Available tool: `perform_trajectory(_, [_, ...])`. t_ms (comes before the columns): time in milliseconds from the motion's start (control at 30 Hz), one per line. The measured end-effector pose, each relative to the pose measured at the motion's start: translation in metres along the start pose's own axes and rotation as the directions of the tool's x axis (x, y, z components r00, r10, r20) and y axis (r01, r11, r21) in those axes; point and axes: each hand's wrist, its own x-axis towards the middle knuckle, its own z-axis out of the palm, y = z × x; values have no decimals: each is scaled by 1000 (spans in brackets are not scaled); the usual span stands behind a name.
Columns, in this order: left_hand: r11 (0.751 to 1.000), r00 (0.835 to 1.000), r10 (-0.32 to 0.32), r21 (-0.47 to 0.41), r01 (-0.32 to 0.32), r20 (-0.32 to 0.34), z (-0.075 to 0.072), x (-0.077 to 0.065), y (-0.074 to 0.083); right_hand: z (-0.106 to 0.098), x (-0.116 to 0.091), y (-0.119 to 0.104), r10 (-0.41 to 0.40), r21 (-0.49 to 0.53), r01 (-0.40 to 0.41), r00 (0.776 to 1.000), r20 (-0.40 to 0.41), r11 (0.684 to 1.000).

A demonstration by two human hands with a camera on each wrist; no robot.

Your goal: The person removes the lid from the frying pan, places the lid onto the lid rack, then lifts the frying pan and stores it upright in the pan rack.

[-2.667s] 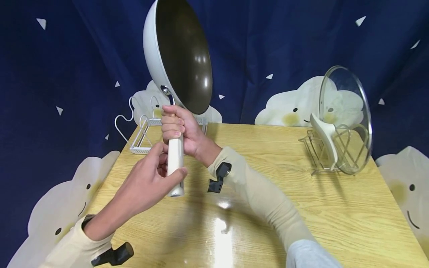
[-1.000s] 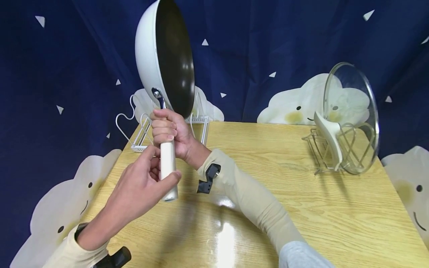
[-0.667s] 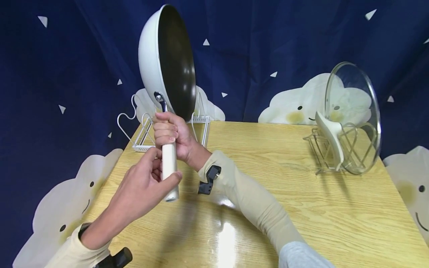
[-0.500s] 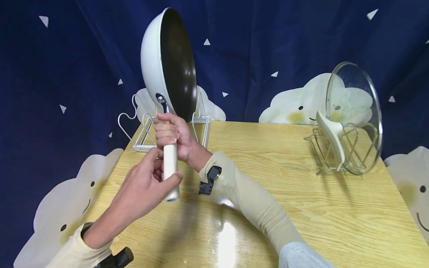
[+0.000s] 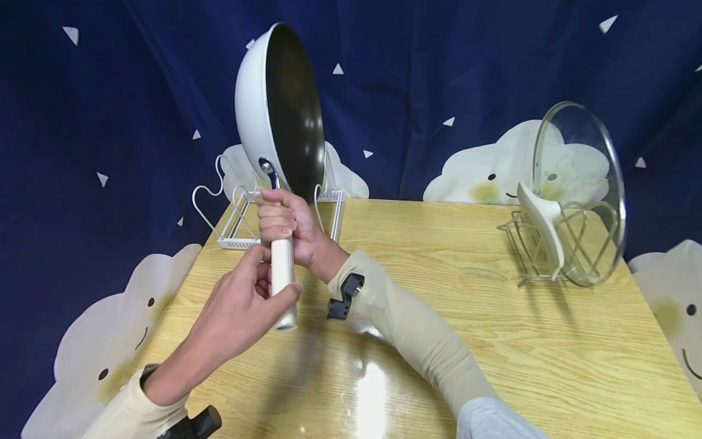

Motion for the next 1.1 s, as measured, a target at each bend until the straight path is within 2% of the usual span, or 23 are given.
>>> perform_trajectory(333, [1000,1000,-4,-12,4,-2,7,1,-3,-8,-4,-3,-4,-4,4,1000,18,1000])
perform_trajectory(733, [1000,999,17,25,-16,-32,19,2,-9,-17,-8,-5,-9,-18,9,1000,-2,1000])
perform_trajectory(1100, [1000,999,11,27,-10,-44,26,3,-14,-25,-11,-6,9,20,-10,999,49,1000])
